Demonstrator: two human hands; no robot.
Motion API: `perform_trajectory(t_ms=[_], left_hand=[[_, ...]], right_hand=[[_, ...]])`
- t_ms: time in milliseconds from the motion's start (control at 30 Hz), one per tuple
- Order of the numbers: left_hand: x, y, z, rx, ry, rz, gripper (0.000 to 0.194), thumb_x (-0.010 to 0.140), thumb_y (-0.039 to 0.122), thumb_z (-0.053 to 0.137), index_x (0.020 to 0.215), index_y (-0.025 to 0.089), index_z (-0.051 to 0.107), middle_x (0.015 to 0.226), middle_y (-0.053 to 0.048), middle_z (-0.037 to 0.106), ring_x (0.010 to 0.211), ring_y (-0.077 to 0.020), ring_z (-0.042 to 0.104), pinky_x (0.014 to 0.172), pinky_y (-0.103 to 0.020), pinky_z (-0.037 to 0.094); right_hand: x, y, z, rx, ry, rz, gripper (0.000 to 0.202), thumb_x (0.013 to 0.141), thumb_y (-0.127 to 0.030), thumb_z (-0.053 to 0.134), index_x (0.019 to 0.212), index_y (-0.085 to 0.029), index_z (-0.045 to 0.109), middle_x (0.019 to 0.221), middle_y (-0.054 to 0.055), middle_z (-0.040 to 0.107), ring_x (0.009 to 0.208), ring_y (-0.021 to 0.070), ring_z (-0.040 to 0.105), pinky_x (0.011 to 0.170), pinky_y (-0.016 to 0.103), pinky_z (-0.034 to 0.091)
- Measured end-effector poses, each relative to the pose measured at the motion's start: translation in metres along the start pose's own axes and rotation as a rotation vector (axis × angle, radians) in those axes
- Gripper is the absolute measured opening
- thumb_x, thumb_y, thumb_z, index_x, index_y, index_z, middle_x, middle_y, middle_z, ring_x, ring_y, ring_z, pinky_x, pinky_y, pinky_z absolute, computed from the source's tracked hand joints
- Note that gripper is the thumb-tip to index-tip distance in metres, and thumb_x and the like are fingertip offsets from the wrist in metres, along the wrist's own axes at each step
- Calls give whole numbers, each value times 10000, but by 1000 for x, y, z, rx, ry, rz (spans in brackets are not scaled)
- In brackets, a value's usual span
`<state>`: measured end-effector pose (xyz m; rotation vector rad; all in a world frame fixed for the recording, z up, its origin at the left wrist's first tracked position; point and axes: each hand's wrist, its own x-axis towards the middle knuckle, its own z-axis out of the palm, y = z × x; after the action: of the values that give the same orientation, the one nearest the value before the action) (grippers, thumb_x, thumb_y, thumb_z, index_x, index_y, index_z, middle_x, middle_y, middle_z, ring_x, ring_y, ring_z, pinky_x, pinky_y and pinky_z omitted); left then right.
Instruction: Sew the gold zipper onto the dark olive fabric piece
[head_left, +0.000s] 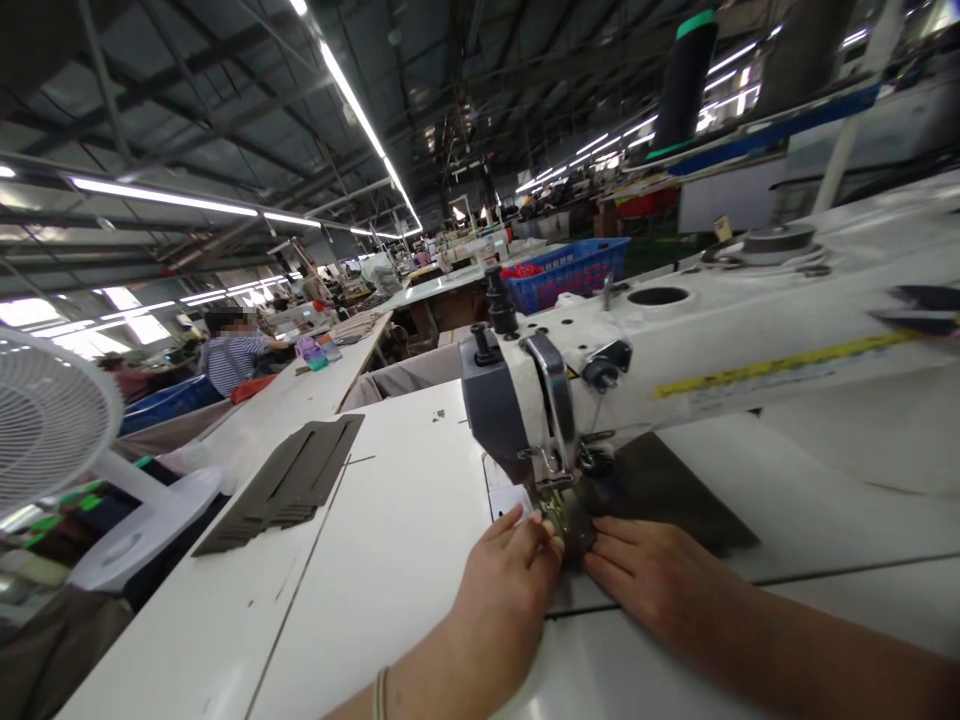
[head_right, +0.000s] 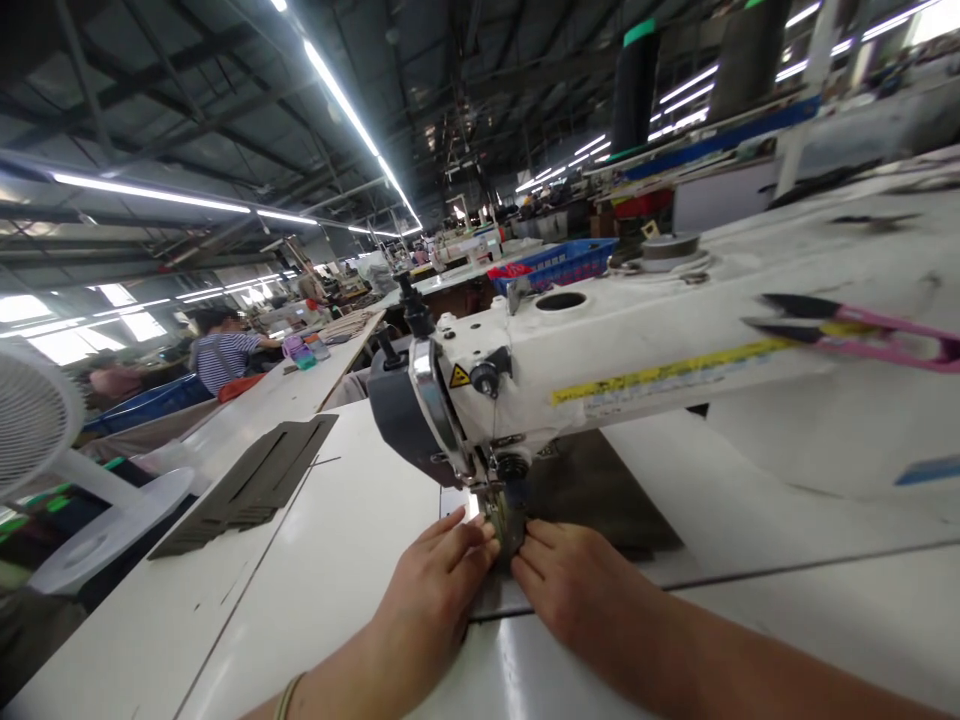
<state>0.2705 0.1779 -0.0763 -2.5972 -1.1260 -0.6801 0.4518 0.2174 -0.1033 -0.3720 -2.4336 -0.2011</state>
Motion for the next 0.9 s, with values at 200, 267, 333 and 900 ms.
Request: perform_trajectory(t_ms=[200, 267, 333, 900], left_hand=[[9, -11, 8, 32, -26, -46, 163, 907, 106, 432, 856, 141, 582, 842, -86, 617, 825, -189, 611, 794, -334, 561], [11, -13, 9, 48, -35, -64, 158, 906, 113, 446, 844, 136, 589, 833, -87, 609, 806, -196, 602, 740, -330, 564], [10, -14, 8, 54, -61, -79, 135, 895, 121, 473, 844, 127, 598, 832, -91, 609, 787, -201, 600, 721, -330, 565], [0, -10, 5, -7, -41, -51, 184, 915, 113, 422, 915, 108, 605, 900, -91, 628, 890, -192, 613, 963, -361, 478]], right_hand=[[8, 11, 1, 8, 0, 23, 295, 767, 52, 372, 833, -118, 604, 797, 70, 607, 694, 208, 584, 595, 307, 518], [8, 12, 1, 22, 0, 49, 306, 779, 46, 371, 876, -127, 604, 829, 74, 617, 728, 208, 601, 617, 304, 528], [7, 12, 0, 28, 4, 76, 336, 797, 45, 344, 891, -143, 605, 834, 66, 626, 744, 194, 611, 650, 291, 537], [4, 9, 3, -190, 96, 62, 425, 831, 46, 252, 955, -49, 647, 981, 153, 652, 807, 225, 657, 661, 315, 592]])
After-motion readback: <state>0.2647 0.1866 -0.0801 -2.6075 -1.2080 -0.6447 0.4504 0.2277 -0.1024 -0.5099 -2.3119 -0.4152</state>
